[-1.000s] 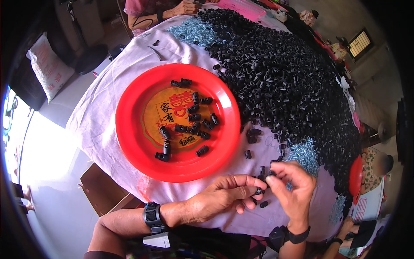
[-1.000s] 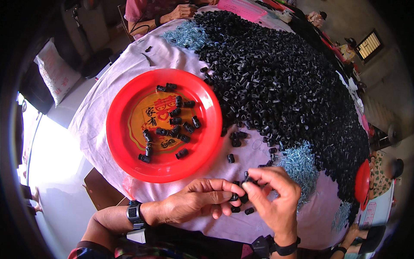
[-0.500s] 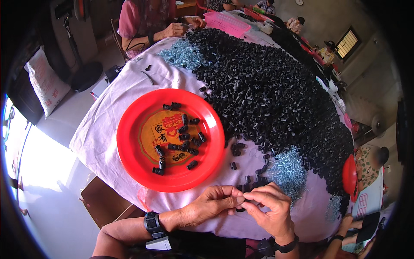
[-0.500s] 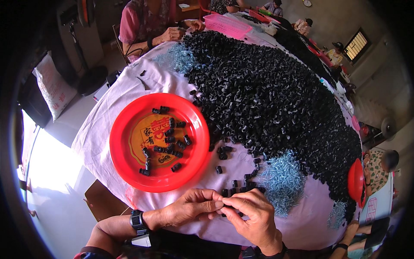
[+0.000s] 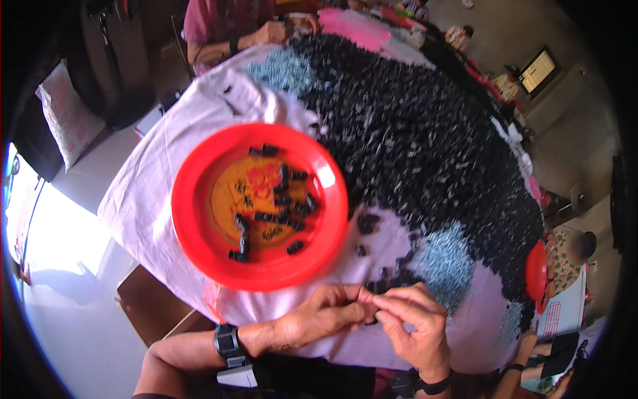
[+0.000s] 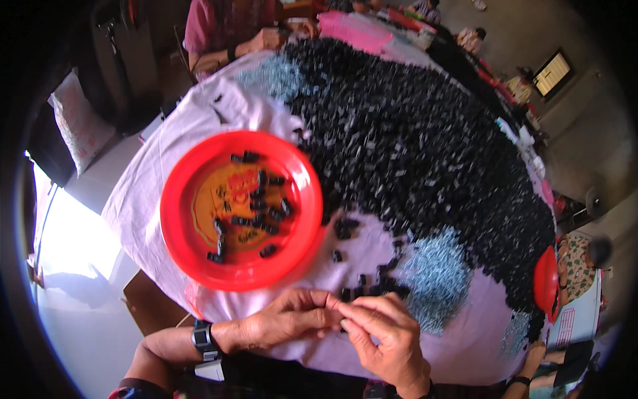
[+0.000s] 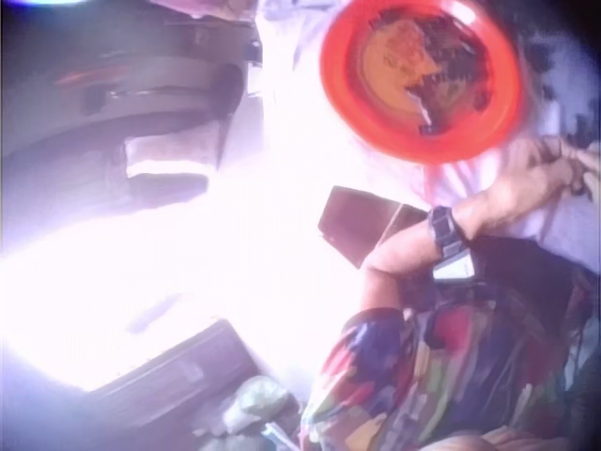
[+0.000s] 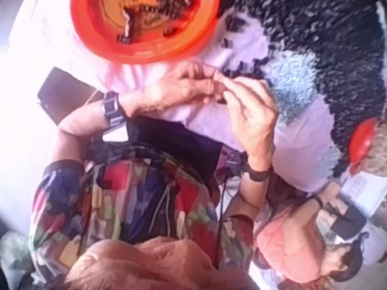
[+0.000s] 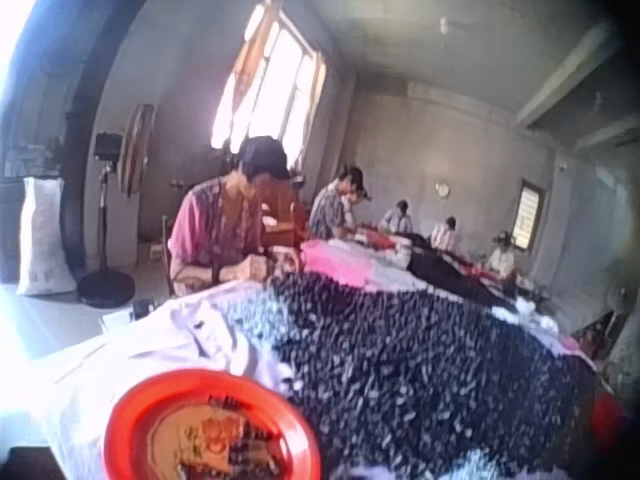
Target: Manually assembling small black plastic components by hand.
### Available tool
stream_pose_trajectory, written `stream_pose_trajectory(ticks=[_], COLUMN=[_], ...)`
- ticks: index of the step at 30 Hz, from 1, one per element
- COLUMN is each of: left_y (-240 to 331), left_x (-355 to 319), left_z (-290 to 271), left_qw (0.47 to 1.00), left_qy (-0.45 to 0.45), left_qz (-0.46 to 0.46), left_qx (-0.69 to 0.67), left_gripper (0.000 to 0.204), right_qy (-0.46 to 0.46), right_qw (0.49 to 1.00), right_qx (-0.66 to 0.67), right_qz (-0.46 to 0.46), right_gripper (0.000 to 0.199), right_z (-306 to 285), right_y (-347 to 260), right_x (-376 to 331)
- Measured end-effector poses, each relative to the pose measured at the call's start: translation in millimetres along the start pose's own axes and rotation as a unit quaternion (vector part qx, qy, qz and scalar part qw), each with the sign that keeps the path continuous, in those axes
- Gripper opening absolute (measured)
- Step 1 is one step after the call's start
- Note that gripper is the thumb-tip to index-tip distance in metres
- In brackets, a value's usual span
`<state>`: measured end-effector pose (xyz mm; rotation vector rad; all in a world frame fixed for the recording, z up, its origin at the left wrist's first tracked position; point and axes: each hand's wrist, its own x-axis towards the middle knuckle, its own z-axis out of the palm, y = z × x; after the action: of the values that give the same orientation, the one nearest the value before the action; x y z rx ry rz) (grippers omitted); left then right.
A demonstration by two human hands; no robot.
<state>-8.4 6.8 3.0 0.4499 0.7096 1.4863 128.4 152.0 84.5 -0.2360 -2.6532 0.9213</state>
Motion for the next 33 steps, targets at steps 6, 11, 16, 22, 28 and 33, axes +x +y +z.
stream_pose_trajectory(ticks=[6, 11, 16, 22, 28, 33], left_y=[12.6, 1.8, 0.8, 3.5, 1.6, -0.7], left_x=[-2.1, 1.3, -1.7, -1.9, -0.1, 1.1], left_z=[2.4, -1.4, -4.2, -0.2, 0.3, 2.9], left_qw=[0.996, 0.993, 0.984, 0.992, 0.999, 1.000], left_qy=[0.029, 0.001, -0.023, 0.000, 0.002, 0.021], left_qz=[-0.065, -0.035, -0.018, -0.009, -0.009, 0.015], left_qx=[-0.056, -0.117, -0.177, -0.124, -0.049, 0.018], left_gripper=[0.026, 0.033, 0.037, 0.037, 0.036, 0.030], right_qy=[0.052, 0.087, 0.103, 0.101, 0.096, 0.094], right_qw=[0.998, 0.993, 0.993, 0.995, 0.995, 0.991], right_qx=[-0.027, 0.062, 0.045, -0.014, -0.027, -0.077], right_qz=[-0.015, 0.044, 0.033, -0.021, -0.010, -0.052], right_gripper=[0.023, 0.027, 0.028, 0.028, 0.028, 0.030], right_z=[-2.6, 4.8, 10.9, 11.3, 8.8, 8.5], right_y=[7.3, 13.5, 13.8, 12.1, 13.6, 14.6], right_x=[-6.8, -14.1, -10.1, -7.1, -9.7, -11.6])
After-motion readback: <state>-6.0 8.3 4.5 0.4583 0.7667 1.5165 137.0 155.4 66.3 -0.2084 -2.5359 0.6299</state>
